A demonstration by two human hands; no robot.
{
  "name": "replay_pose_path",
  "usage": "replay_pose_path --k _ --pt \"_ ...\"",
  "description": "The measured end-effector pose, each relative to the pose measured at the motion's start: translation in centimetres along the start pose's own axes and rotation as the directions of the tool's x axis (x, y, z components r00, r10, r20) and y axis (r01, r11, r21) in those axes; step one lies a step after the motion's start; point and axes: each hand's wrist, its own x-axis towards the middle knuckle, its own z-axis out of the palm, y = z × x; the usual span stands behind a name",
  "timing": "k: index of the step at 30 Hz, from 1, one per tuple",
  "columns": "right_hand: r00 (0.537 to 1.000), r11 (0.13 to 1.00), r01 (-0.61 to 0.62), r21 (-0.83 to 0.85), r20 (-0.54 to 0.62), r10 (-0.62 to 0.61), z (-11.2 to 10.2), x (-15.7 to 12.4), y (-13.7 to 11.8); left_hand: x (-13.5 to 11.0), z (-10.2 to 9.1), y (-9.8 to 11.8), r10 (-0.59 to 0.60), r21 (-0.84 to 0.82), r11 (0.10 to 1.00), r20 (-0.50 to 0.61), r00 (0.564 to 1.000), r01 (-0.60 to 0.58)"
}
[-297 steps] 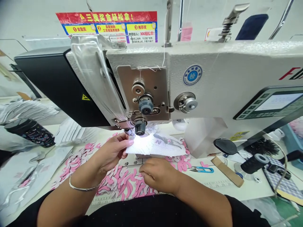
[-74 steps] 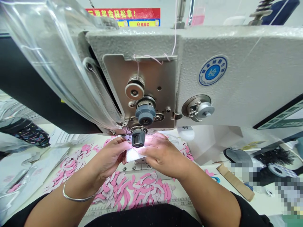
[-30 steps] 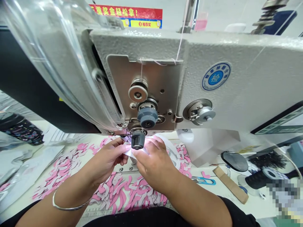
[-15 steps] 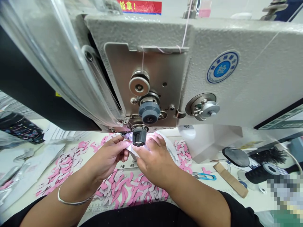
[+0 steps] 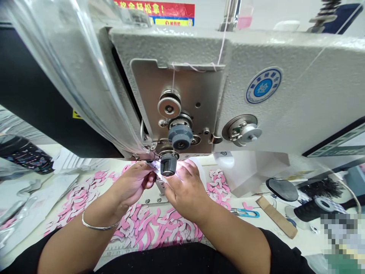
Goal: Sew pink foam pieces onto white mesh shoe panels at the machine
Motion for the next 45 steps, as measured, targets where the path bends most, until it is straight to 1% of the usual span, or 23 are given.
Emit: replay_pose_path --k 7,9,12,16,18,20,22,24,25,26,28,30,32,34,36,38,39,40,41,43,45 --pt "0.998 0.998 0.048 0.046 -0.033 -0.047 -0.4 0.1 0.5 -0.5 0.2 0.1 0.012 -0.008 1.0 -0.003 1.0 -0.012" --pt "0.999 0.999 0.033 0.021 -0.018 -0.033 -0.5 0.0 0.5 -0.5 0.3 0.2 0.014 -0.015 1.0 -0.01 1.0 -0.015" --pt "1.0 0.998 -0.006 -0.059 0.001 0.006 -0.6 -0.4 0.9 -0.5 0.3 0.2 0.02 -0.02 1.0 -0.007 1.0 -0.02" --pt "0.997 0.987 -0.067 -0.144 -0.043 0.062 -0.4 -0.7 1.6 -0.5 0.5 0.0 0.041 -0.043 0.998 -0.016 0.999 -0.041" --pt "0.997 0.986 -0.076 -0.146 -0.044 0.07 -0.5 -0.5 1.8 -1.0 0.5 -0.3 0.058 -0.057 0.997 -0.034 0.998 -0.06" --pt "0.999 0.993 -0.048 -0.109 -0.019 0.046 -0.9 -0.2 1.9 -2.0 0.3 -0.6 0.075 -0.058 0.995 -0.035 0.997 -0.077" --pt "1.0 0.998 0.008 -0.063 -0.004 -0.009 -1.6 0.0 1.8 -3.4 -0.3 -1.0 0.06 -0.02 0.998 0.031 0.998 -0.06" --pt "0.996 0.995 0.093 -0.043 -0.001 -0.093 -2.3 -0.2 1.7 -4.8 -1.2 -1.2 0.013 0.002 1.0 0.118 0.993 -0.014" --pt "0.99 0.989 0.141 -0.039 0.014 -0.14 -2.6 -0.4 1.6 -5.2 -1.6 -1.2 -0.012 -0.012 1.0 0.144 0.989 0.014" --pt "0.981 0.981 0.189 -0.035 0.039 -0.188 -2.9 -0.6 1.6 -5.4 -2.0 -1.2 -0.03 -0.047 0.998 0.146 0.989 0.037" --pt "0.96 0.964 0.264 -0.017 0.099 -0.261 -3.3 -1.0 1.4 -5.2 -2.7 -0.7 -0.047 -0.149 0.987 0.093 0.995 0.061" --pt "0.946 0.956 0.294 0.002 0.141 -0.291 -3.6 -1.4 1.2 -4.1 -3.0 -0.1 -0.076 -0.216 0.973 0.025 0.997 0.08" --pt "0.941 0.953 0.303 0.019 0.153 -0.303 -3.8 -1.6 1.0 -2.9 -2.9 0.5 -0.088 -0.213 0.974 -0.046 0.995 0.076" --pt "0.933 0.951 0.306 0.04 0.187 -0.308 -4.2 -1.8 0.8 -1.9 -2.4 1.0 -0.061 -0.164 0.985 -0.09 0.994 0.045" --pt "0.923 0.956 0.283 0.079 0.249 -0.293 -4.9 -2.0 0.7 -1.5 -1.8 1.2 -0.019 -0.124 0.992 -0.096 0.995 0.007" --pt "0.907 0.955 0.25 0.158 0.308 -0.288 -5.7 -2.1 0.6 -1.8 -1.4 1.1 -0.012 -0.119 0.993 -0.085 0.996 0.002" --pt "0.906 0.951 0.237 0.198 0.307 -0.29 -5.9 -2.1 0.6 -2.0 -1.3 1.0 -0.018 -0.126 0.992 -0.088 0.996 0.007" --pt "0.917 0.95 0.224 0.219 0.282 -0.281 -6.1 -2.0 0.6 -2.3 -1.2 0.8 -0.024 -0.139 0.99 -0.096 0.995 0.011" --pt "0.938 0.956 0.204 0.211 0.239 -0.253 -6.0 -1.9 0.6 -2.7 -1.1 0.6 -0.031 -0.156 0.988 -0.109 0.994 0.014" --pt "0.977 0.985 0.123 0.12 0.161 -0.142 -5.4 -1.3 0.5 -3.4 -1.1 0.2 -0.039 -0.186 0.982 -0.134 0.99 0.014" --pt "0.99 0.999 0.032 0.013 0.139 -0.033 -4.4 -0.7 0.3 -4.0 -1.2 -0.1 -0.041 -0.19 0.982 -0.131 0.99 0.015"
